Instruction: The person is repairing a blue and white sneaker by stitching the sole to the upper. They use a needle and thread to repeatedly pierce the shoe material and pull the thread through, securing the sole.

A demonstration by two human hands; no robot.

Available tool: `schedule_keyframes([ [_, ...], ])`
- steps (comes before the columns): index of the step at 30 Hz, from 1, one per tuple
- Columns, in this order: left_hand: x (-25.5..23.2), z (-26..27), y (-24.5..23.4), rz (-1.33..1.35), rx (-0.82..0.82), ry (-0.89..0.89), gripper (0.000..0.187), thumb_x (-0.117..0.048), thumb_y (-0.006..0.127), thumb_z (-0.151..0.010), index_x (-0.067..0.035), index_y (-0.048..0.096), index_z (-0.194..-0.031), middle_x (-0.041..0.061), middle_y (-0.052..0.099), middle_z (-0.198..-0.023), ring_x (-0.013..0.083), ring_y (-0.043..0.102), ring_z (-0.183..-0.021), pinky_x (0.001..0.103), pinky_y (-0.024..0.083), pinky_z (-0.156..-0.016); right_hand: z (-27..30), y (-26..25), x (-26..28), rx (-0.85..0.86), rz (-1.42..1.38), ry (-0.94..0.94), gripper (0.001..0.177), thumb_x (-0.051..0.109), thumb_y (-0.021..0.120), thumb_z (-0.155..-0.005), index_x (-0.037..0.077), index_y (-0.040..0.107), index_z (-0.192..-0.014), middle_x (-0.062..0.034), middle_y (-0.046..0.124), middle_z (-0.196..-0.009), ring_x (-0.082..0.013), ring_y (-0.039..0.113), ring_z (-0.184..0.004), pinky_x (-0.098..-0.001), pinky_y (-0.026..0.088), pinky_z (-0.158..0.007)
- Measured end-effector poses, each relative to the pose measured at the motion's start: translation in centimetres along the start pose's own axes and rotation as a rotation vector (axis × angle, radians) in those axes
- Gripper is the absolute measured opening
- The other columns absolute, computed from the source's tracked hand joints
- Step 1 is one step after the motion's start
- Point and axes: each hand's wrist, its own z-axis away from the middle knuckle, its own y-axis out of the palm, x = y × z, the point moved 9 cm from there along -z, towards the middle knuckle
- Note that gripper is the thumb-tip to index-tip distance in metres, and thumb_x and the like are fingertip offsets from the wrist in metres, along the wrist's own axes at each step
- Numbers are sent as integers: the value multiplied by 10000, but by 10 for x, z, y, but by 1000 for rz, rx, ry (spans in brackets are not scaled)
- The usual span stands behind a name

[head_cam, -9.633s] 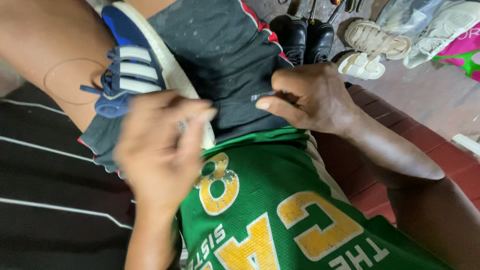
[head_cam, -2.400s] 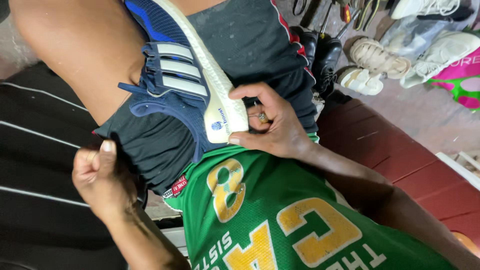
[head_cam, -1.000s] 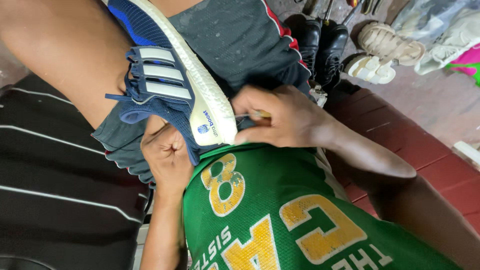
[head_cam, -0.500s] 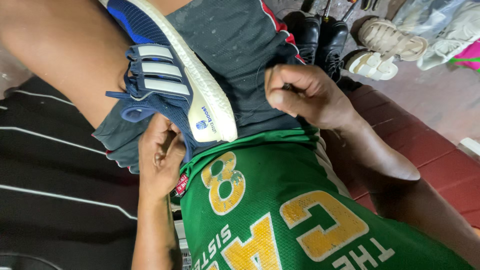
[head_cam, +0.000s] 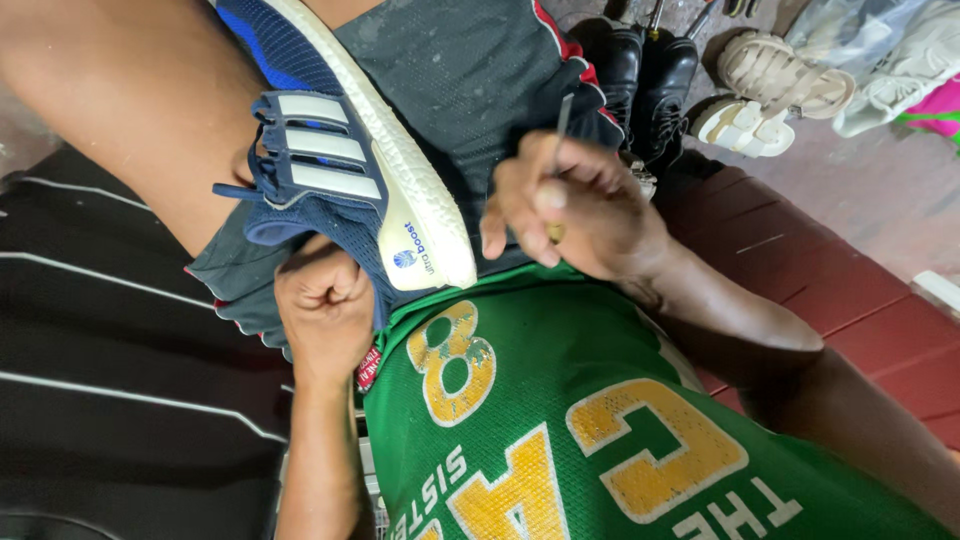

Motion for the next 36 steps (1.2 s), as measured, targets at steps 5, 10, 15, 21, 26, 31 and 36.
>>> schedule_keyframes([
  [5, 2, 1, -1, 62, -30, 1, 400, 226, 519, -724, -45, 227, -700, -1, 302, -696, 78, 254, -642, 291, 163, -598, 1, 8, -23, -18, 39, 111, 241, 200, 544, -1154, 91, 481, -948, -8, 482, -735, -87, 442, -623, -217, 430, -661],
  [10, 23, 14, -7, 420, -108, -91, 438, 224, 517, -760, -76, 202, -712, -25, 271, -729, 87, 244, -688, 270, 238, -640, 6, -13, -40, -219, -3, 92, 318, 172, 516, -1156, 132, 420, -856, 46, 386, -603, -34, 350, -498, -190, 319, -460],
  [15, 23, 12, -13, 531, -105, -198, 401, 172, 527, -818, -95, 249, -706, -26, 299, -752, 66, 275, -683, 261, 319, -628, 8, -16, -34, -307, -24, 166, 308, 184, 515, -1144, 125, 405, -862, 38, 384, -677, -59, 354, -572, -227, 305, -513],
  [21, -57, -15, 1, -124, 99, -57, 304, 0, 778, -747, 64, 660, -1019, 118, 695, -978, 167, 647, -890, 285, 496, -839, 0, -1, -34, -136, 44, 166, 334, 311, 438, -1168, 101, 435, -909, 11, 394, -728, -100, 391, -563, -233, 346, -540],
  [26, -15, 0, 13, 331, 83, -446, 244, -11, 788, -892, 43, 727, -1122, 114, 763, -1089, 142, 683, -956, 298, 555, -918, -3, 13, -15, -117, 355, 119, 440, 397, 290, -1183, 73, 494, -965, -29, 496, -786, -82, 427, -584, -217, 389, -568],
  [31, 20, 20, 6, 773, 48, -499, 354, 38, 739, -888, 78, 657, -1230, 135, 733, -1180, 190, 696, -1059, 356, 540, -1012, 6, -3, 25, -313, 893, 32, 357, 239, 383, -1151, 4, 648, -1189, -71, 623, -986, -95, 495, -599, -228, 437, -577],
  [36, 33, 34, -6, 973, 48, -418, 448, -25, 751, -882, 87, 640, -1301, 150, 718, -1237, 226, 692, -1120, 381, 524, -1059, 8, 31, 21, -30, 1138, -48, 246, 89, 537, -1086, 18, 677, -1276, -30, 708, -908, -71, 666, -736, -227, 558, -644],
])
